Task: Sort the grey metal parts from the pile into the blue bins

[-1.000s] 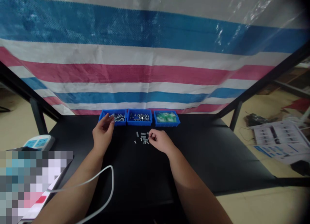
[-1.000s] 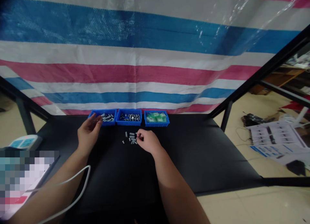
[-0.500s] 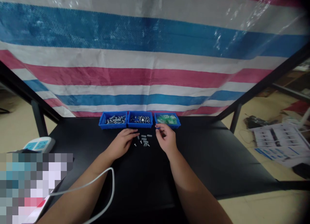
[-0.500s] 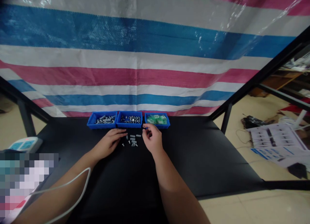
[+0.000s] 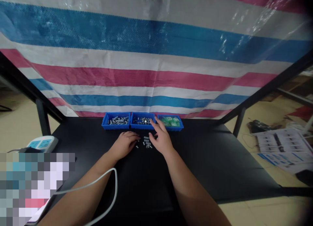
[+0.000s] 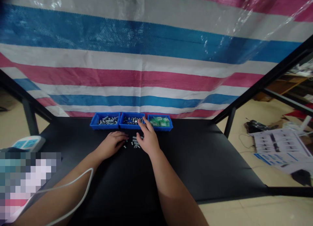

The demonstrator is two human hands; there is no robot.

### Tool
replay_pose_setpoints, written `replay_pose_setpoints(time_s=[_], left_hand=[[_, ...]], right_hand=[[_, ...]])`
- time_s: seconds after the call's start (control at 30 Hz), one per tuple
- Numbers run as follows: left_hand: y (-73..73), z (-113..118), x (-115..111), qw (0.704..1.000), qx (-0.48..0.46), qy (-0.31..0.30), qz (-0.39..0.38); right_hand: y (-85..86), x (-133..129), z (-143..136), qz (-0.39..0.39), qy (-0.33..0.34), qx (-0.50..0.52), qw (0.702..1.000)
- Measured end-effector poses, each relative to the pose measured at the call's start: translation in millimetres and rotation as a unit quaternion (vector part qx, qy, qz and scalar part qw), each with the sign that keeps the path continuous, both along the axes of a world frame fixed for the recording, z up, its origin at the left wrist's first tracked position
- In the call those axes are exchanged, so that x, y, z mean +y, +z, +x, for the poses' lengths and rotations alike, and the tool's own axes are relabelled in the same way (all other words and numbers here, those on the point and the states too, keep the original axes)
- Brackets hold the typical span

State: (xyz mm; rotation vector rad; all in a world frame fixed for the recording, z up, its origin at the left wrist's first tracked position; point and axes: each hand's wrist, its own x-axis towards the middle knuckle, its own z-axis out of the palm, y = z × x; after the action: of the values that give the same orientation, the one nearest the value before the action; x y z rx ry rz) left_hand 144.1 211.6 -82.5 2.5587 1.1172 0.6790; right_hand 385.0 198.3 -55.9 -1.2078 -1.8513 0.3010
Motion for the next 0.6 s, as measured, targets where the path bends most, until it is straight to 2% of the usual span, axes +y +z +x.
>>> replay_pose_setpoints(time_s=[0.07,0.2,0.4,0.5,0.6], left_hand=[[0.4,-1,0,1.000,0.006,0.015,0.003],[1.5,-2,-2,0.999,0.008,0.043,0.010],[10.0,-5,-4,0.998,0.030,0.061,0.002],[10.6,-10,-3,0.996,-0.039,0.080,-0.015],[8.9,-16,0,0.976,-0.151,0.154,-0.018]], right_hand=[[2.3,-1,1,-0.013,0.004,-0.035,0.999],[5.7,-4,8,0.002,-0.022,-0.041,0.999],[-6.8,-3,21,-0.145,-0.011,-0.108,0.983],[-8.5,-4,23,-0.171,-0.019,-0.120,0.978],[-3.0,-9,22,-0.195,0.018,-0.099,0.976]])
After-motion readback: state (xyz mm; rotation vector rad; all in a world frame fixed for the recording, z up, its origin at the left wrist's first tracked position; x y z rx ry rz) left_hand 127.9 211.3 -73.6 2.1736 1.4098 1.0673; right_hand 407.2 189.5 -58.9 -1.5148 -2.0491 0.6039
